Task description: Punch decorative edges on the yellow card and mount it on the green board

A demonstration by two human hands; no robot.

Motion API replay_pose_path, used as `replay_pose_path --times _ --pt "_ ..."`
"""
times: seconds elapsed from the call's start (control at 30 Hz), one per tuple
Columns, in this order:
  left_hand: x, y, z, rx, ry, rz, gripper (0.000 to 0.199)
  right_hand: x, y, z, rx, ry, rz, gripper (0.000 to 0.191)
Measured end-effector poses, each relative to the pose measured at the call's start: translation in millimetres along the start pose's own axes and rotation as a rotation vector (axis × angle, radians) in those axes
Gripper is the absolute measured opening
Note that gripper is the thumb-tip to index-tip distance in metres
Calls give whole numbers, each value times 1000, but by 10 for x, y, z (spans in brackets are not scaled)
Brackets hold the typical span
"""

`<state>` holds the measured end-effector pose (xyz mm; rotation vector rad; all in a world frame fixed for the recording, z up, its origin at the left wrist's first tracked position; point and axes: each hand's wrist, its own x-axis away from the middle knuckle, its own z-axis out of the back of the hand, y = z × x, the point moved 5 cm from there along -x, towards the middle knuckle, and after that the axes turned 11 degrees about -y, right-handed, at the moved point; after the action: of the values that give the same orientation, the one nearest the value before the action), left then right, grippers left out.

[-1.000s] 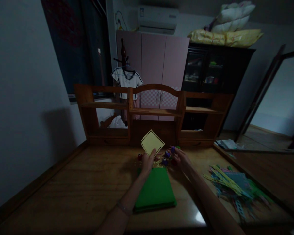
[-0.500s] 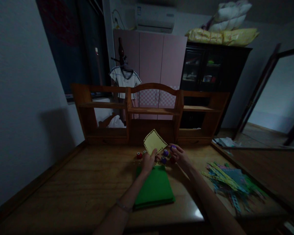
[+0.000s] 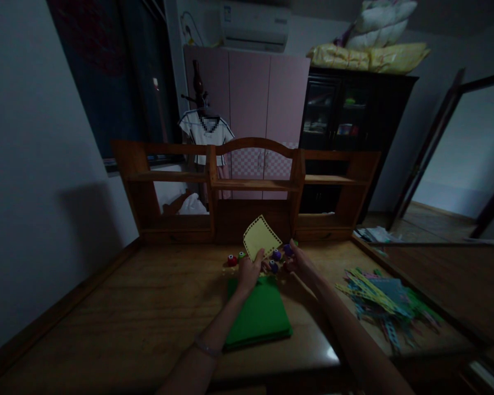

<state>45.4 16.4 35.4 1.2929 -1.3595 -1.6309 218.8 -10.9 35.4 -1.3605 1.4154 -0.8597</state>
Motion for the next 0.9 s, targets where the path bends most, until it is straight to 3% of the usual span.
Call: replay_pose_path --times 0.17,0.37,0.9 --pt "4 7 14 -25 12 -22 37 -17 4 -53 90 -45 -6 51" --pt "24 42 -45 -35 -73 10 39 10 -4 -93 215 -82 2 51" --pt "13 40 -43 -60 -64 -9 42 36 42 -199 252 -141 -4 44"
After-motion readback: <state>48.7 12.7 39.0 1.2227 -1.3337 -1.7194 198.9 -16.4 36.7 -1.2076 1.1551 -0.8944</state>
